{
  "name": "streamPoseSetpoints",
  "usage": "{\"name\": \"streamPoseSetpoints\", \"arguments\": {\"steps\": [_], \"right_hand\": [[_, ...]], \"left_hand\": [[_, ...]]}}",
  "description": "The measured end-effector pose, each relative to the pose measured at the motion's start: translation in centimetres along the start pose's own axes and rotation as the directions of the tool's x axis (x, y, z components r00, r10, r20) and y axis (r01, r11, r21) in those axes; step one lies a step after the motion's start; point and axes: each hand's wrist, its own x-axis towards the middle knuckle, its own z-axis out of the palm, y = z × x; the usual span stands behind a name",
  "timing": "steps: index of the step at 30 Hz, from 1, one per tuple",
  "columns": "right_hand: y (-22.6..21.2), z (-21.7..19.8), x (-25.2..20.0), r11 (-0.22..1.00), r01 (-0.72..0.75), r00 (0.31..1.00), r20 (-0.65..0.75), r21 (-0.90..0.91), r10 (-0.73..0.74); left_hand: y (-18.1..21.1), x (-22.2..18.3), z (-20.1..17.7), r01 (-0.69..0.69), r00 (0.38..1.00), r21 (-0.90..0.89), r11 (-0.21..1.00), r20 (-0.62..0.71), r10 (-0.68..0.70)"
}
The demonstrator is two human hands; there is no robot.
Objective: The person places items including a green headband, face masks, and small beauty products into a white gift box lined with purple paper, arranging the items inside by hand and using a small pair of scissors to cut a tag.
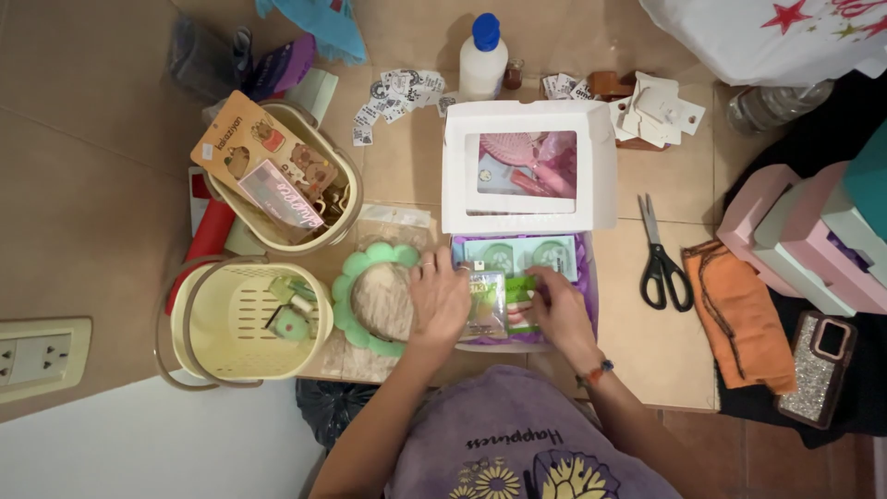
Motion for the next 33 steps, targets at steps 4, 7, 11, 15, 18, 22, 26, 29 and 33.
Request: {"name": "streamPoseSetpoints", "arguments": {"steps": [4,7,11,15,18,22,26,29,33], "right_hand": [[0.1,-0.3,-0.6,1.000,0.021,1.000,-0.014,0.007,-0.021],[1.4,-0.4,-0.9,0.995,0.062,0.997,-0.035,-0.074,-0.065],[2.0,-2.0,-0.9,0.986,0.108,0.987,-0.103,-0.124,-0.121],[1.7,-4.0,0.0,0.935,0.192,0.953,-0.169,-0.299,-0.250],[1.4,-4.8,1.1,0.884,0.263,0.930,-0.144,-0.386,-0.339],[2.4,-4.1,3.1,0.766,0.352,0.904,-0.017,-0.538,-0.428],[1.9,-3.9,3.8,0.747,0.360,0.910,0.033,-0.559,-0.414],[2.4,-3.6,4.4,0.743,0.349,0.919,0.053,-0.571,-0.392],[3.3,-2.9,4.7,0.721,0.329,0.935,0.102,-0.610,-0.340]], "left_hand": [[-0.3,-1.0,1.0,0.039,0.996,0.021,0.999,-0.079,-0.037],[-0.8,-1.6,1.4,0.050,0.996,0.019,0.999,-0.069,-0.049],[-1.1,-2.7,3.2,0.059,0.988,-0.008,0.998,-0.139,-0.060],[-0.3,-2.4,-0.7,0.011,0.990,-0.059,0.998,-0.139,-0.019],[0.1,-3.2,-1.7,-0.061,0.989,-0.137,0.989,-0.142,0.041],[0.9,-4.2,-5.4,-0.224,0.975,-0.189,0.956,-0.037,0.221],[1.7,-5.9,-4.1,-0.217,0.967,-0.292,0.931,0.067,0.246],[1.3,-6.8,-2.3,-0.248,0.957,-0.253,0.935,0.086,0.277],[1.0,-7.0,-2.9,-0.170,0.943,-0.290,0.942,0.230,0.241]]}}
